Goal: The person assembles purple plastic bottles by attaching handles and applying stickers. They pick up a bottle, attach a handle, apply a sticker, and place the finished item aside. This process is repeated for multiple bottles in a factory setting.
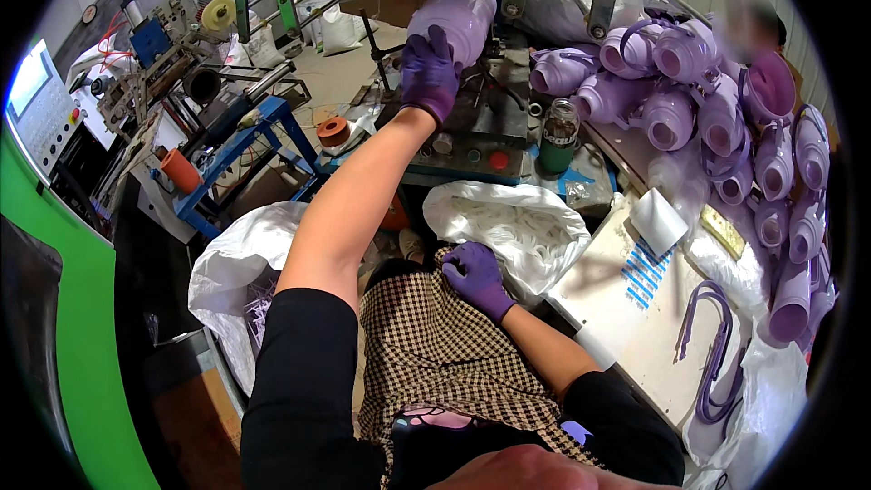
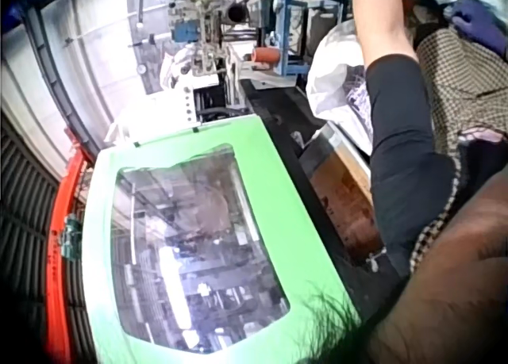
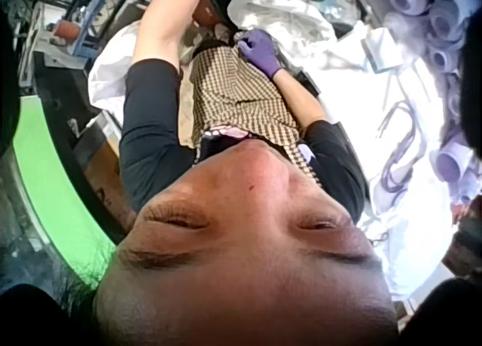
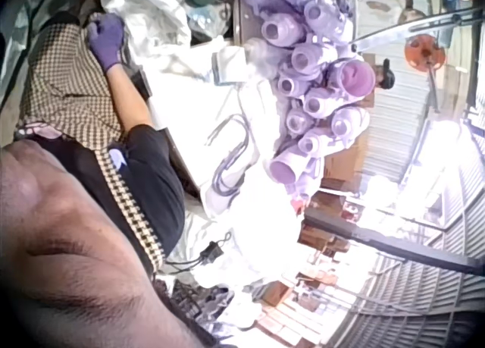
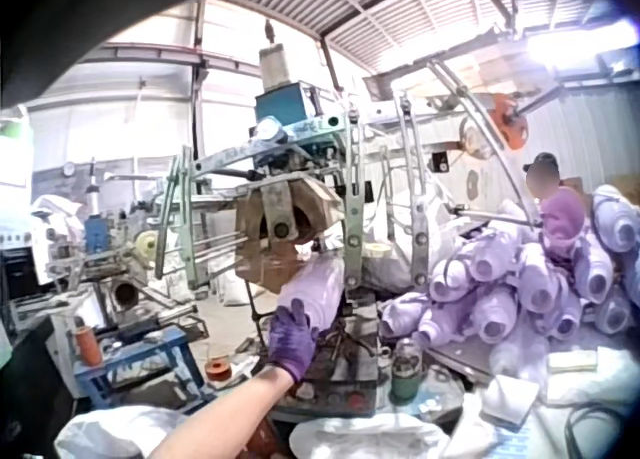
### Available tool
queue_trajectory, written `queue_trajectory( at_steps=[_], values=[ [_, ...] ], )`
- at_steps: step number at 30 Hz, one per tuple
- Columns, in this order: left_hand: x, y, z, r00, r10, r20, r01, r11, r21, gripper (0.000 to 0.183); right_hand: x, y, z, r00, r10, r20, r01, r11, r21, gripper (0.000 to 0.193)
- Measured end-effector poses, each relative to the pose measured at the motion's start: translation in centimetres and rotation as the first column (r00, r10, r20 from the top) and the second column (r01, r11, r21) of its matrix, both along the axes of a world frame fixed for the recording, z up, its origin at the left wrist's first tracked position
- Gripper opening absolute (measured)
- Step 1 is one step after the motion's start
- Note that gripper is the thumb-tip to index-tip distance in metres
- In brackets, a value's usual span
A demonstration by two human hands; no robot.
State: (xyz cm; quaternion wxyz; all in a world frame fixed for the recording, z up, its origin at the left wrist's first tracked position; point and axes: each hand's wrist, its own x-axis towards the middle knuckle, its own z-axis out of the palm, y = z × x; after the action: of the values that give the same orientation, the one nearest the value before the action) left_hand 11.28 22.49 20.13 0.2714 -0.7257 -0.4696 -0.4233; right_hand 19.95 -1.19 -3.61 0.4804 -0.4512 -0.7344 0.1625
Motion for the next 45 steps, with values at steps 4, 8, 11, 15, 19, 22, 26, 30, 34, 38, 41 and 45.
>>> queue_trajectory(
  at_steps=[4,8,11,15,19,22,26,30,34,38,41,45],
  values=[
    [-3.0,-0.6,1.0,0.986,-0.168,0.017,0.169,0.983,-0.074,0.088,-0.4,0.3,-0.5,1.0,0.003,0.031,-0.004,1.0,0.03,0.012],
    [-5.6,-3.9,-1.8,0.904,-0.428,0.013,0.427,0.903,0.052,0.095,0.4,0.0,-0.6,1.0,-0.014,0.011,0.014,1.0,-0.025,0.013],
    [-7.3,-9.0,-8.4,0.859,-0.506,0.074,0.509,0.86,-0.031,0.094,0.2,0.1,-0.4,1.0,-0.026,0.01,0.027,0.999,-0.039,0.013],
    [-9.9,-16.7,-17.0,0.857,-0.458,0.238,0.514,0.798,-0.315,0.055,0.3,0.0,-0.4,1.0,-0.014,0.011,0.014,0.999,-0.029,0.015],
    [-11.3,-19.3,-20.4,0.777,-0.376,0.505,0.605,0.665,-0.437,0.03,0.1,0.3,-0.6,1.0,-0.012,0.018,0.011,1.0,0.005,0.014],
    [-10.8,-19.3,-19.6,0.731,-0.41,0.546,0.639,0.693,-0.335,0.021,0.0,0.2,-0.4,0.997,-0.034,0.064,0.031,0.999,0.041,0.014],
    [-10.3,-19.1,-21.2,0.745,-0.37,0.555,0.631,0.661,-0.405,0.02,0.0,0.0,-0.6,0.997,-0.031,0.073,0.026,0.998,0.06,0.015],
    [-8.7,-18.6,-21.9,0.726,-0.475,0.497,0.682,0.589,-0.434,0.019,0.1,0.3,-1.4,0.989,-0.08,0.121,0.069,0.994,0.089,0.021],
    [-7.7,-18.2,-22.8,0.716,-0.524,0.461,0.698,0.531,-0.48,0.024,0.1,0.5,-1.6,0.984,-0.086,0.158,0.076,0.995,0.072,0.022],
    [-7.6,-18.0,-23.1,0.709,-0.515,0.481,0.705,0.514,-0.488,0.025,0.0,0.7,-1.8,0.989,-0.07,0.127,0.063,0.997,0.052,0.021],
    [-7.5,-17.9,-23.1,0.713,-0.507,0.485,0.701,0.521,-0.486,0.024,0.1,0.9,-2.0,0.987,-0.084,0.136,0.073,0.994,0.083,0.024],
    [-7.7,-17.8,-23.0,0.707,-0.518,0.481,0.707,0.51,-0.489,0.022,0.1,0.9,-1.9,0.986,-0.072,0.153,0.063,0.996,0.064,0.026]
  ],
)
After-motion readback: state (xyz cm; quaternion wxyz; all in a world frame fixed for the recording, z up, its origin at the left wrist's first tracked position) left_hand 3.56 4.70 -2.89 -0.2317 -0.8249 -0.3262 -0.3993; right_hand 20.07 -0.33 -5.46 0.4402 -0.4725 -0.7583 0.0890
